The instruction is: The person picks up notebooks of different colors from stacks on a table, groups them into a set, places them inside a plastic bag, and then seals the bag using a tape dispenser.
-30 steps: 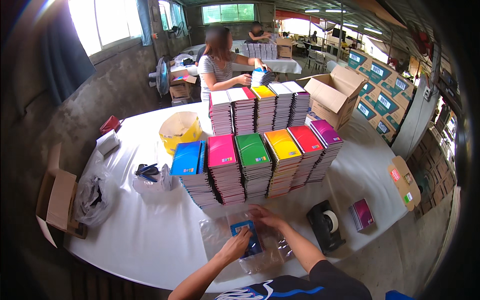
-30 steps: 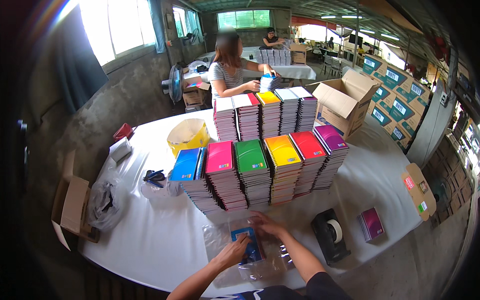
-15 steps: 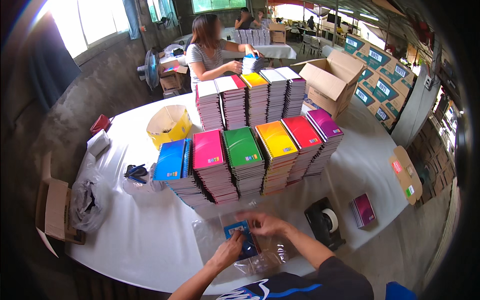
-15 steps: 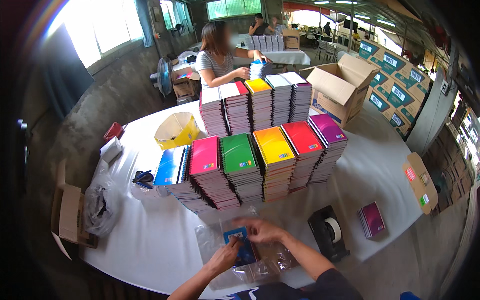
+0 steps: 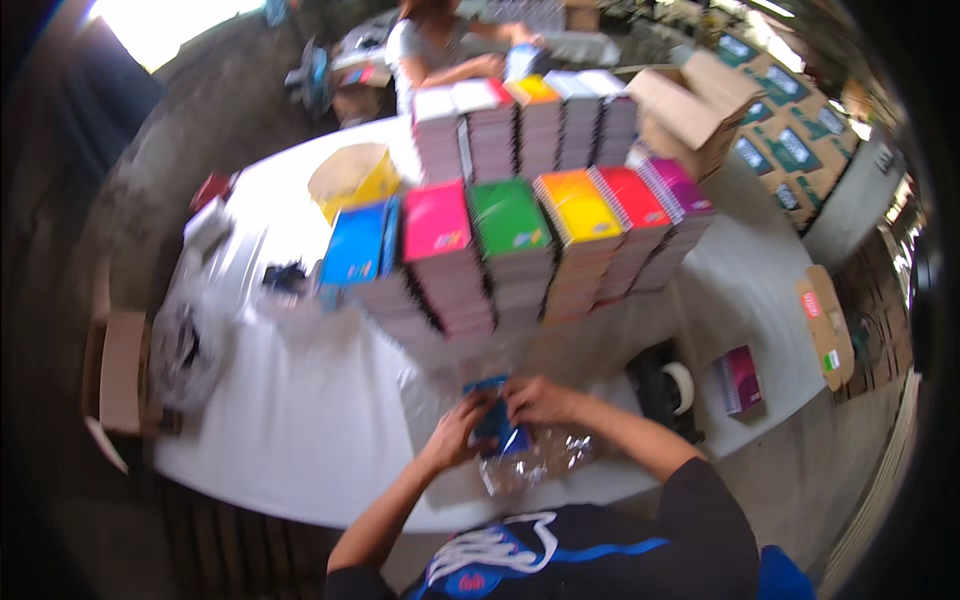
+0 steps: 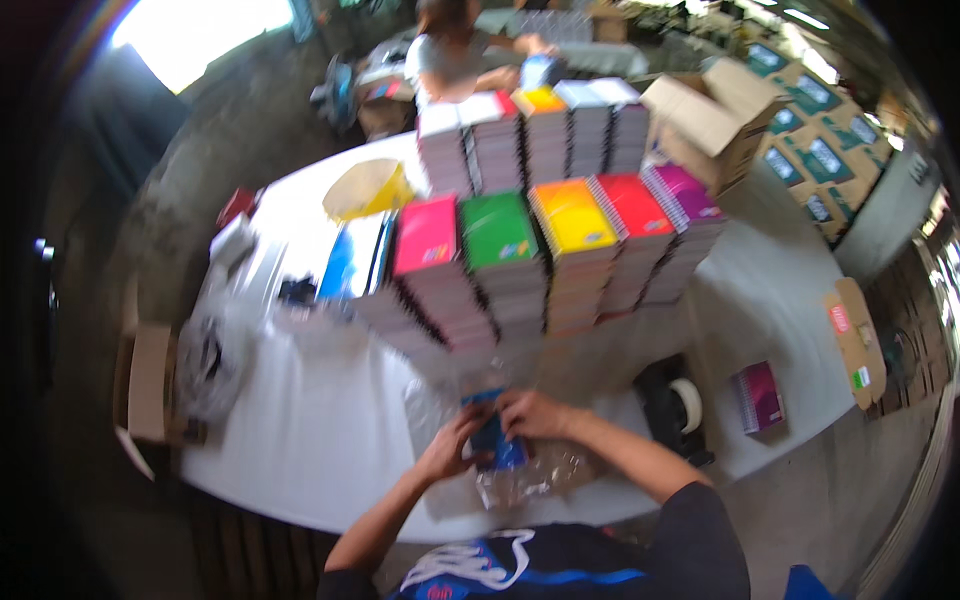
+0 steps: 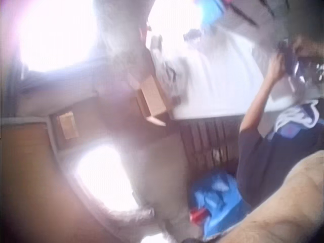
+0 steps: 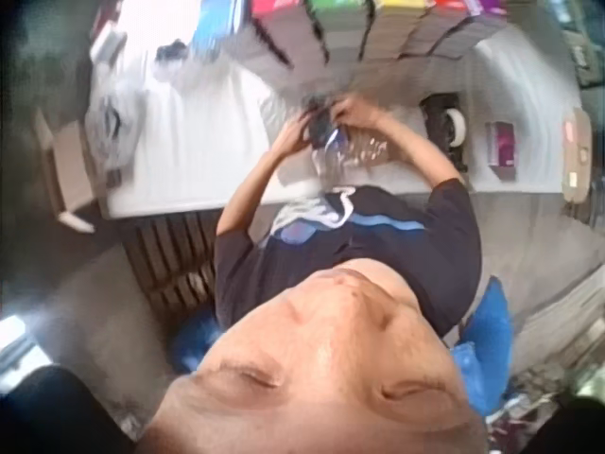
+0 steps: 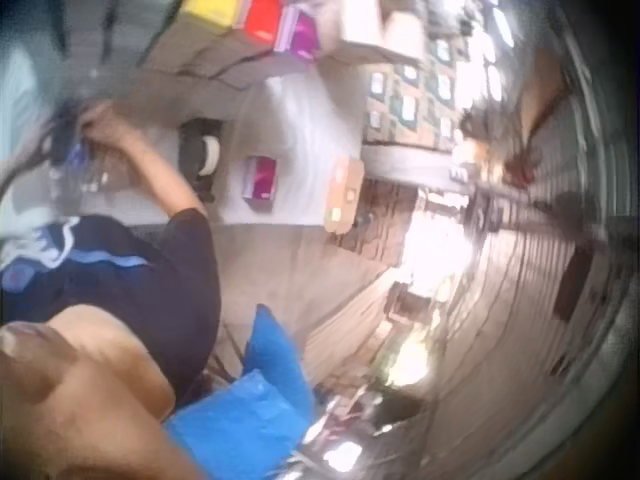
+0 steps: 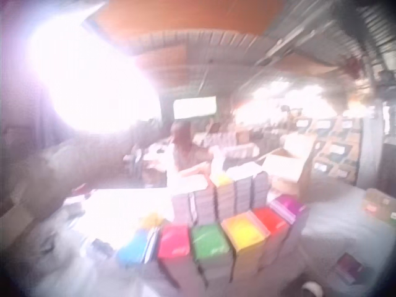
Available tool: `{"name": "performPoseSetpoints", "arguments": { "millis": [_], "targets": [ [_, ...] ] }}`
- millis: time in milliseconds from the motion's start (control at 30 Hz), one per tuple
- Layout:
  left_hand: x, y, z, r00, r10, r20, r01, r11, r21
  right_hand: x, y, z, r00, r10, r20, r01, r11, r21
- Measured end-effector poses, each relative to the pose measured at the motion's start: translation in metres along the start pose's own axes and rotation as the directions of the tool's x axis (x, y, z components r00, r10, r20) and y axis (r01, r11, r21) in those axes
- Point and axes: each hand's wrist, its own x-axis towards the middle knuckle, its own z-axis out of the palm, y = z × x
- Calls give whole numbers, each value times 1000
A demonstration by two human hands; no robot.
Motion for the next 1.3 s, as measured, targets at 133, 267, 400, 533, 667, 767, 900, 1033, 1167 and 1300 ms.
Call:
{"name": "performPoseSetpoints", "arguments": {
  "millis": [133,267,400,533,667,767,900,1033,1167,1300],
  "targets": [
    [8,16,-4,973,-189,132,189,982,17,-2,4,3,994,110,-27,-103,977,187],
    [6,26,-10,938,-312,153,297,948,112,7,-5,3,974,224,33,-221,907,360],
    [8,25,2,932,-331,148,332,943,13,10,-4,9,962,269,43,-254,829,499],
    [14,33,3,912,-369,178,372,928,22,11,-8,13,937,348,39,-330,842,427],
    [12,29,12,917,-364,162,365,931,24,6,-18,17,990,138,-25,-139,988,-66],
    [5,14,25,951,-308,-38,295,933,-204,18,-41,21,991,91,-99,-111,968,-225],
    [2,11,45,832,-328,-447,90,876,-474,19,-45,19,975,215,-54,-220,967,-126],
    [6,6,39,864,-346,-366,254,927,-276,29,-60,12,942,329,-60,-334,917,-219],
    [7,12,11,910,-376,-174,365,926,-93,1,-45,13,900,398,-176,-409,912,-33],
    [10,25,-7,895,-444,-47,424,879,-217,-84,-11,22,875,354,-331,-485,636,-600]
  ]
}}
